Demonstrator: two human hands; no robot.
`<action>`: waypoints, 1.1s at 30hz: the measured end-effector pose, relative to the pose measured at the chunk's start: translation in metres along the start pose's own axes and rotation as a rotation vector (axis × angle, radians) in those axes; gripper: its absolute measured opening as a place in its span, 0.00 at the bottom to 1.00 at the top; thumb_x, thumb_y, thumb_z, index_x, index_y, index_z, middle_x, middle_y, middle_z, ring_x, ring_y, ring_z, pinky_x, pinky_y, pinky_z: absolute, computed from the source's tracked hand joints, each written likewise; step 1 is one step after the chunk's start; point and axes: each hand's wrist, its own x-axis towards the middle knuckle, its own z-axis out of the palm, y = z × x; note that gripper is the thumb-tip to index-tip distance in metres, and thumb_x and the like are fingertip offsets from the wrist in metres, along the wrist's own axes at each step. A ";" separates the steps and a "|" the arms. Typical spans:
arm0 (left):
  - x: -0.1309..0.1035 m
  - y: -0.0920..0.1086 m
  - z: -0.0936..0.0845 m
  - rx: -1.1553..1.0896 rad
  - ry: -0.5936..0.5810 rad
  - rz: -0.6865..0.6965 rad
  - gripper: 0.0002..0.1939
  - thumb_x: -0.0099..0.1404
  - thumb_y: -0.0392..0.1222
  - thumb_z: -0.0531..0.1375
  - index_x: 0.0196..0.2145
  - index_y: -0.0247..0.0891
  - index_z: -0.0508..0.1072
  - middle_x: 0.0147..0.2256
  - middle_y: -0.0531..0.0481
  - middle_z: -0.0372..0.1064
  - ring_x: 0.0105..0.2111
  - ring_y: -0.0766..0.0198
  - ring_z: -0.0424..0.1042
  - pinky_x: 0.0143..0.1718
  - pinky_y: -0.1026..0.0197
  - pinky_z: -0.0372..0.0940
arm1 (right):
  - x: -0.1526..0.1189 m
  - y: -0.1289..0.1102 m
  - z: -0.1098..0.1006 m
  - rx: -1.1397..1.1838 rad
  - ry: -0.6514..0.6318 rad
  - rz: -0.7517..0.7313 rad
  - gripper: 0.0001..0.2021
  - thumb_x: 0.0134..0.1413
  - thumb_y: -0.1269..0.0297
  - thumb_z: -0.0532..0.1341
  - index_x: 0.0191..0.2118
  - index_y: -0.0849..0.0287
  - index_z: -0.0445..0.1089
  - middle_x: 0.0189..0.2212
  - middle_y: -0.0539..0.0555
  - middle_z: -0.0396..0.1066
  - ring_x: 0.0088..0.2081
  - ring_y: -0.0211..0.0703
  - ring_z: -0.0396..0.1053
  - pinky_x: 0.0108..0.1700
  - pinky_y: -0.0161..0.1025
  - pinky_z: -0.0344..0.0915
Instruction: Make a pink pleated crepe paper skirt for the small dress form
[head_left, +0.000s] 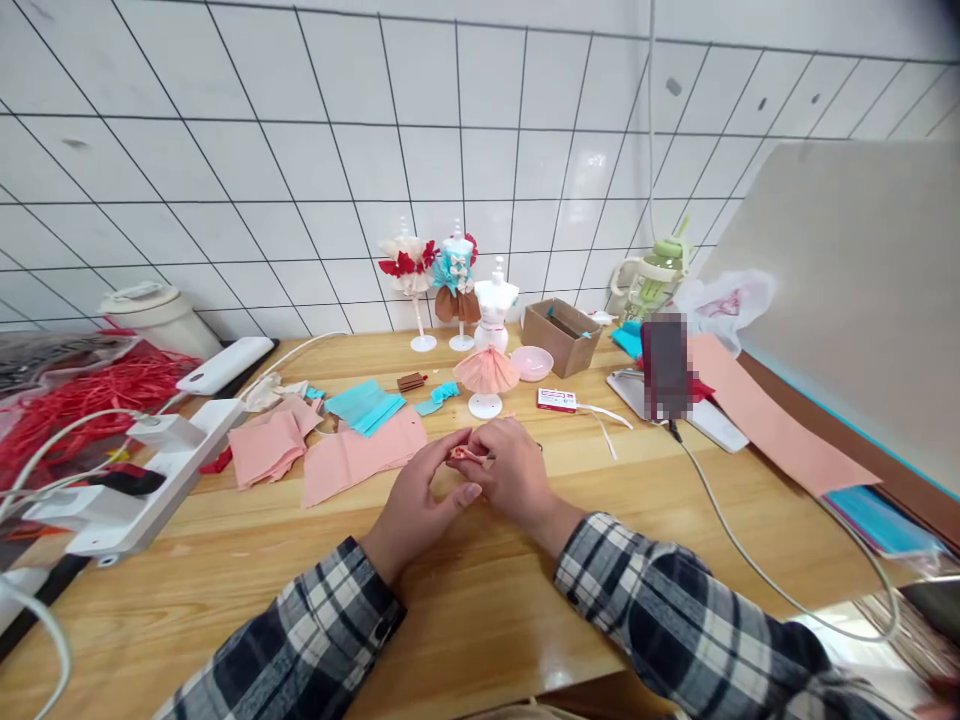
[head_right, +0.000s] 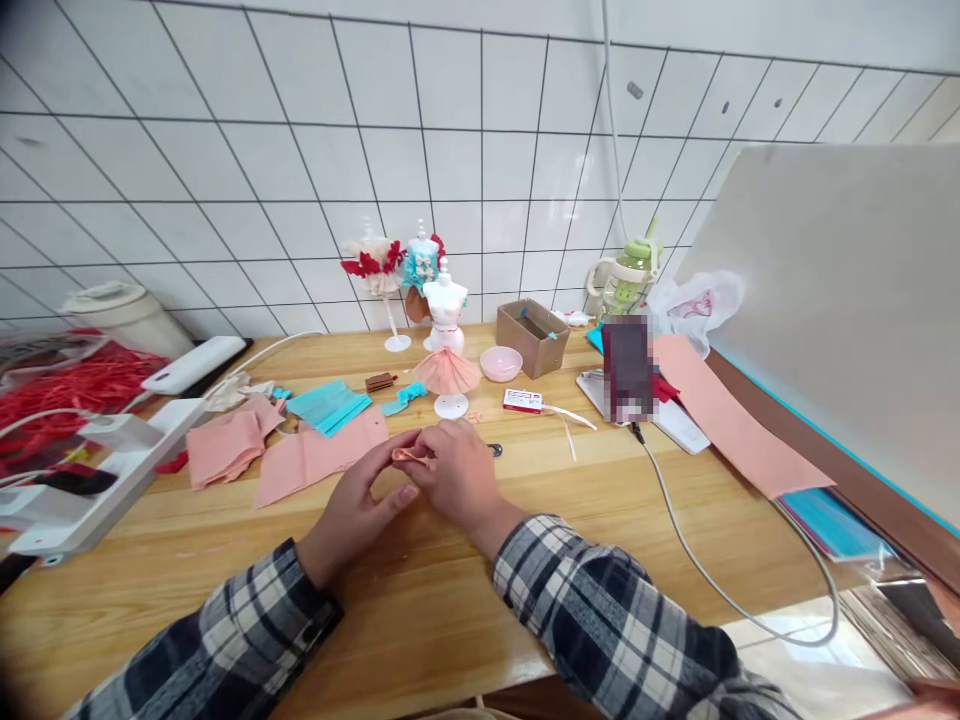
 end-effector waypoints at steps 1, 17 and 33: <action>0.000 0.001 0.001 -0.035 0.009 -0.051 0.25 0.63 0.51 0.61 0.54 0.36 0.69 0.51 0.42 0.72 0.49 0.53 0.71 0.52 0.55 0.64 | 0.000 -0.003 0.002 -0.009 -0.010 -0.010 0.13 0.56 0.55 0.64 0.26 0.57 0.68 0.27 0.51 0.70 0.33 0.42 0.65 0.36 0.38 0.57; 0.003 -0.005 0.013 -0.575 -0.008 -0.298 0.29 0.53 0.64 0.64 0.42 0.37 0.71 0.37 0.46 0.74 0.36 0.56 0.73 0.39 0.56 0.68 | -0.012 0.010 -0.004 0.341 -0.109 0.147 0.08 0.56 0.61 0.61 0.30 0.58 0.73 0.26 0.51 0.71 0.28 0.39 0.65 0.30 0.36 0.60; 0.008 -0.008 0.012 -0.901 0.102 -0.511 0.17 0.61 0.53 0.62 0.39 0.37 0.74 0.36 0.45 0.77 0.38 0.54 0.76 0.39 0.53 0.70 | -0.009 0.019 -0.010 0.692 -0.118 0.383 0.13 0.55 0.53 0.57 0.27 0.58 0.64 0.22 0.47 0.59 0.25 0.36 0.57 0.26 0.34 0.57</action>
